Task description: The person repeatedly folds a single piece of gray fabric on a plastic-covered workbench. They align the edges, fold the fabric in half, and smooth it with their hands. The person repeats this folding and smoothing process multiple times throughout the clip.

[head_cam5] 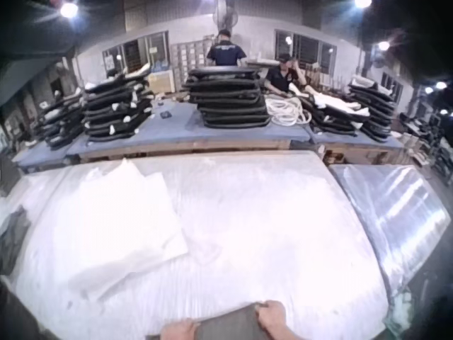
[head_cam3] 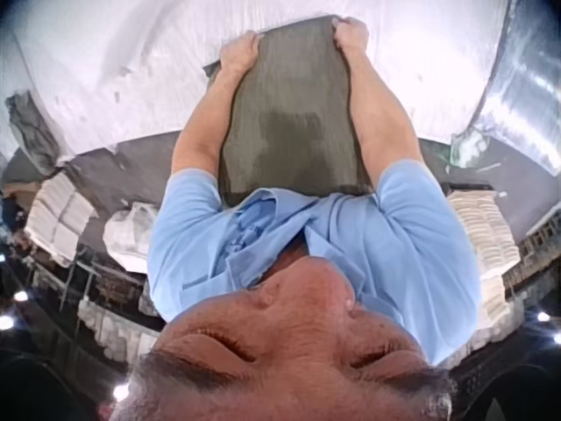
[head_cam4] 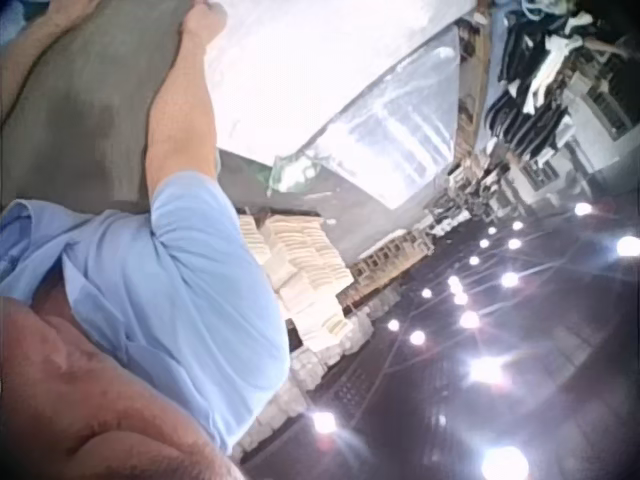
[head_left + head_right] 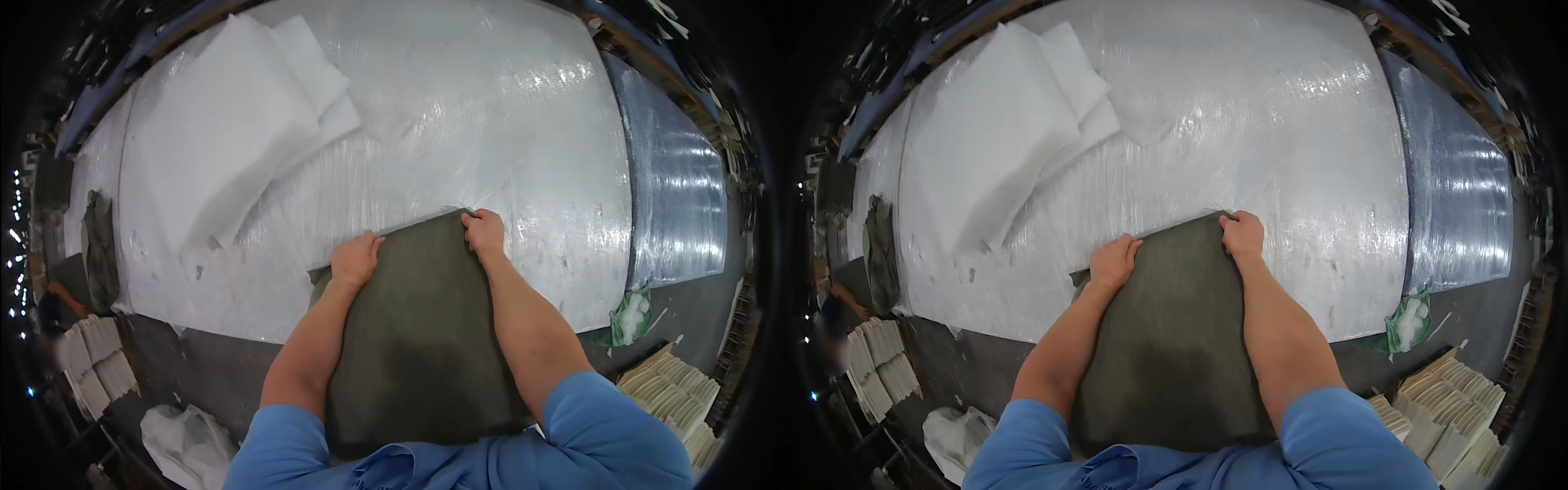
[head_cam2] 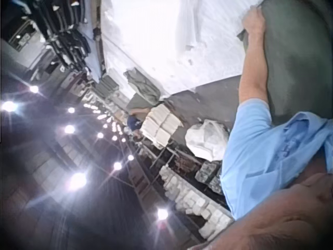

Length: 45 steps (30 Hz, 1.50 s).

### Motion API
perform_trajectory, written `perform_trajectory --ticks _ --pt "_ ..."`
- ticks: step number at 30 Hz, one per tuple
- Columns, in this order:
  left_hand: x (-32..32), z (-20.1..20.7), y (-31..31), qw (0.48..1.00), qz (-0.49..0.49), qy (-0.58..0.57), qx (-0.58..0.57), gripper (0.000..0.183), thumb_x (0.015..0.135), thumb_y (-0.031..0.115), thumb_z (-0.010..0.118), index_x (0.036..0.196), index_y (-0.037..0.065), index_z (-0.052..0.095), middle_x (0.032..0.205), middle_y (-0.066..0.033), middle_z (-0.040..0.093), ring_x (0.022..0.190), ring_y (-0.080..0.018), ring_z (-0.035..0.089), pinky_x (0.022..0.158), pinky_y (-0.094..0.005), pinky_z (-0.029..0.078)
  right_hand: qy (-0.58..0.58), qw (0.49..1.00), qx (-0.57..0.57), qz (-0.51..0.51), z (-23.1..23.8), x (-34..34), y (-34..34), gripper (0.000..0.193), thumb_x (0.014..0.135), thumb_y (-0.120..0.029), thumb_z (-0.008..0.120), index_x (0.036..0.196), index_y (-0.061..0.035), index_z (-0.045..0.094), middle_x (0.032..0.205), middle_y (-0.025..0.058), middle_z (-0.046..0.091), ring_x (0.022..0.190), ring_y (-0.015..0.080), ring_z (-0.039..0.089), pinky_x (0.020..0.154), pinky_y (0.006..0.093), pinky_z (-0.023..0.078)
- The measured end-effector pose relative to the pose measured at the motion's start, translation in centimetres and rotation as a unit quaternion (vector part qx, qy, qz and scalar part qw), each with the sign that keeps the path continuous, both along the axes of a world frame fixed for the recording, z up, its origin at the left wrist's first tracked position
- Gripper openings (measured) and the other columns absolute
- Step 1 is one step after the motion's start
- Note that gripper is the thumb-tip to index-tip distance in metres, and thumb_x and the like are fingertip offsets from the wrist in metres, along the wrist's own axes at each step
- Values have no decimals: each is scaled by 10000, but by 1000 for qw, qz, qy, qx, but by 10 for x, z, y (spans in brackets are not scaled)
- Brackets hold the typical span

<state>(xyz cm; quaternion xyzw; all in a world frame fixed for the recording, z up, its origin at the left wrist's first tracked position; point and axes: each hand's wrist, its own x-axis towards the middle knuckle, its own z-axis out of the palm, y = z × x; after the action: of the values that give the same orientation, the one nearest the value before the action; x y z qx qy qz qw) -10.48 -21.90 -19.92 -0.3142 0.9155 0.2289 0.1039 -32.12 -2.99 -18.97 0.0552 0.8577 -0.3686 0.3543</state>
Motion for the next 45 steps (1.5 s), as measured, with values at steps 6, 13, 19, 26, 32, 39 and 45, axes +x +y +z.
perform_trajectory --ticks 6,13,19,26,32,39,45 --pt "-7 -18 -14 996 10 73 -47 388 1040 424 552 857 85 590 773 -144 695 698 -389 673 598 -511 500 -3 996 -73 -48 -10 -1 -8 221 908 -149 710 749 -4 658 560 76 603 438 156 535 429 339 412" --pt "12 4 -35 993 -58 91 58 362 999 426 617 905 81 671 786 -158 678 749 -394 643 669 -491 489 -5 998 -61 -20 0 -5 -10 229 912 -136 706 722 -33 632 546 47 573 400 132 457 403 326 343" --pt "63 18 -58 997 18 29 64 314 1000 384 611 911 91 679 849 -150 699 860 -397 655 754 -497 460 -29 996 -82 -36 -4 -6 -3 221 907 -136 708 728 -23 643 549 58 582 403 136 467 402 328 345" --pt "56 -1 -56 997 60 26 -42 308 988 352 630 849 78 651 758 -170 674 789 -407 650 765 -519 462 6 997 -73 -13 -2 -2 -12 226 931 -167 682 772 -6 676 563 71 609 428 155 521 435 336 414" --pt "65 46 -59 988 51 135 -52 249 964 272 680 1110 71 692 1003 -171 703 982 -384 662 864 -486 506 -113 969 -219 -26 15 -21 9 202 1006 -224 636 1137 -70 635 929 118 717 709 190 683 558 340 526" --pt "249 216 -6 848 284 136 426 561 1077 458 497 1343 -7 661 1404 -120 639 1297 -244 581 1112 -390 426 -61 913 -363 177 168 -24 170 432 1043 -408 584 1133 -15 739 1093 108 748 1082 212 689 1021 381 495" --pt "216 251 97 669 460 425 400 519 1066 428 410 1288 23 647 1499 -146 540 1387 -315 497 1155 -496 418 -3 849 -516 112 189 72 190 680 1103 -492 345 1034 43 760 1101 189 741 1293 344 558 1165 468 350"
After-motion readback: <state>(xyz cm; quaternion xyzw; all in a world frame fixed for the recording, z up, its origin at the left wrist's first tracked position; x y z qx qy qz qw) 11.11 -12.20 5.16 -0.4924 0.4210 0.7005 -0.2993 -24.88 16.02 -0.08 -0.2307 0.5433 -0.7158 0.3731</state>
